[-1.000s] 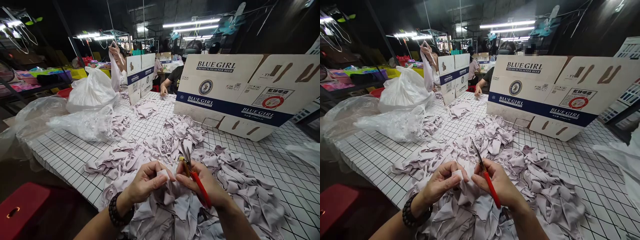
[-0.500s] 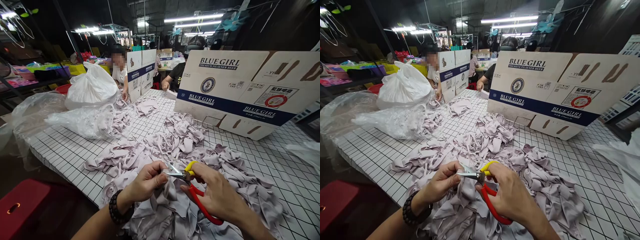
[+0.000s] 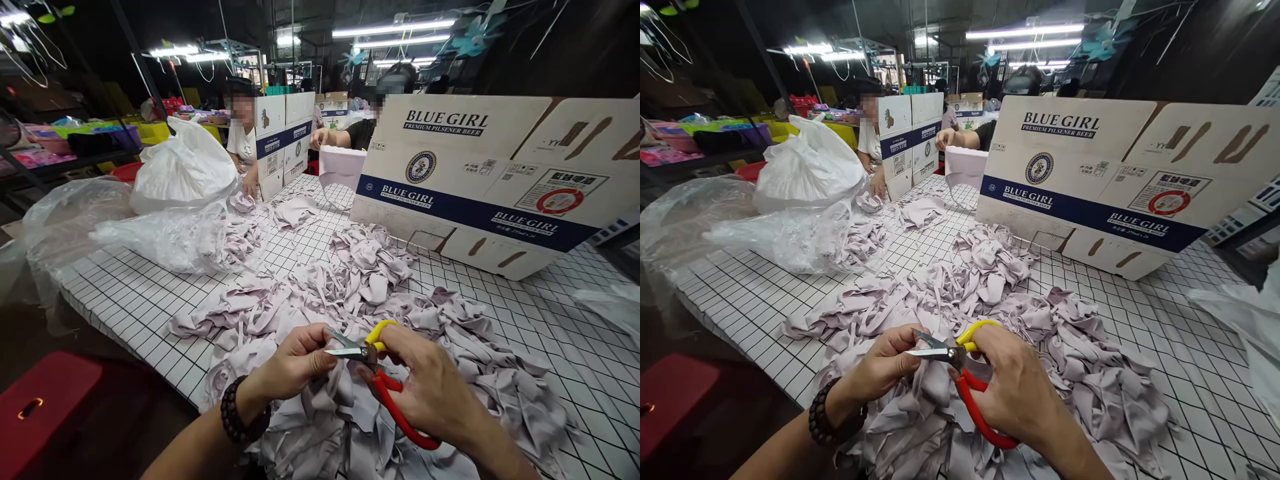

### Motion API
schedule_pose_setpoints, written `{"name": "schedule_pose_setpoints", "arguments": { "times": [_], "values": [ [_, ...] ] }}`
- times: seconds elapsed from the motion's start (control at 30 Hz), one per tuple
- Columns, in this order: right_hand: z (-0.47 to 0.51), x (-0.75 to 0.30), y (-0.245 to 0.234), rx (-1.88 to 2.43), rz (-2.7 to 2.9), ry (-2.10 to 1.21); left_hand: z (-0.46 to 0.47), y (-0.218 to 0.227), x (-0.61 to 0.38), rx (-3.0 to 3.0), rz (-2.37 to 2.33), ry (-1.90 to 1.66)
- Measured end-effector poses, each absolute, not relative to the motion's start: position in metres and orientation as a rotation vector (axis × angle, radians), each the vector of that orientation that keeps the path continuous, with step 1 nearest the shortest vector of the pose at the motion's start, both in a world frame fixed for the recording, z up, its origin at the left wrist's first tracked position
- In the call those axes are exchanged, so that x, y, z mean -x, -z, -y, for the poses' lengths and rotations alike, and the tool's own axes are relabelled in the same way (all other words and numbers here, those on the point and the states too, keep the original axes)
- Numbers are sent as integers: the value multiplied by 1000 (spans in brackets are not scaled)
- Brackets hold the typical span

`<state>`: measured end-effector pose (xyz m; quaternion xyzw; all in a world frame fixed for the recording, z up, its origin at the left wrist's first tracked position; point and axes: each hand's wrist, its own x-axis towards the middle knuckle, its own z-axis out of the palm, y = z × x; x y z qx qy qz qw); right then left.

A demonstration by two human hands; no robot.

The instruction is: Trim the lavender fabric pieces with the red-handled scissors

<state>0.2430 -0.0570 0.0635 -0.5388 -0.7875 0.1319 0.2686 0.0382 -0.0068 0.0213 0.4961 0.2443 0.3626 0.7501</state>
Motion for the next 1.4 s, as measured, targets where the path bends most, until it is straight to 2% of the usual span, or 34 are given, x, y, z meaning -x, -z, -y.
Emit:
{"name": "schedule_pose_setpoints", "arguments": {
  "times": [0.8, 1.4],
  "values": [
    [58, -247, -55, 1527, 2129, -88, 7, -17, -36, -1005, -524, -742],
    [55, -245, -58, 1497, 2129, -43, 6, -20, -37, -953, -529, -718]
  ]
}}
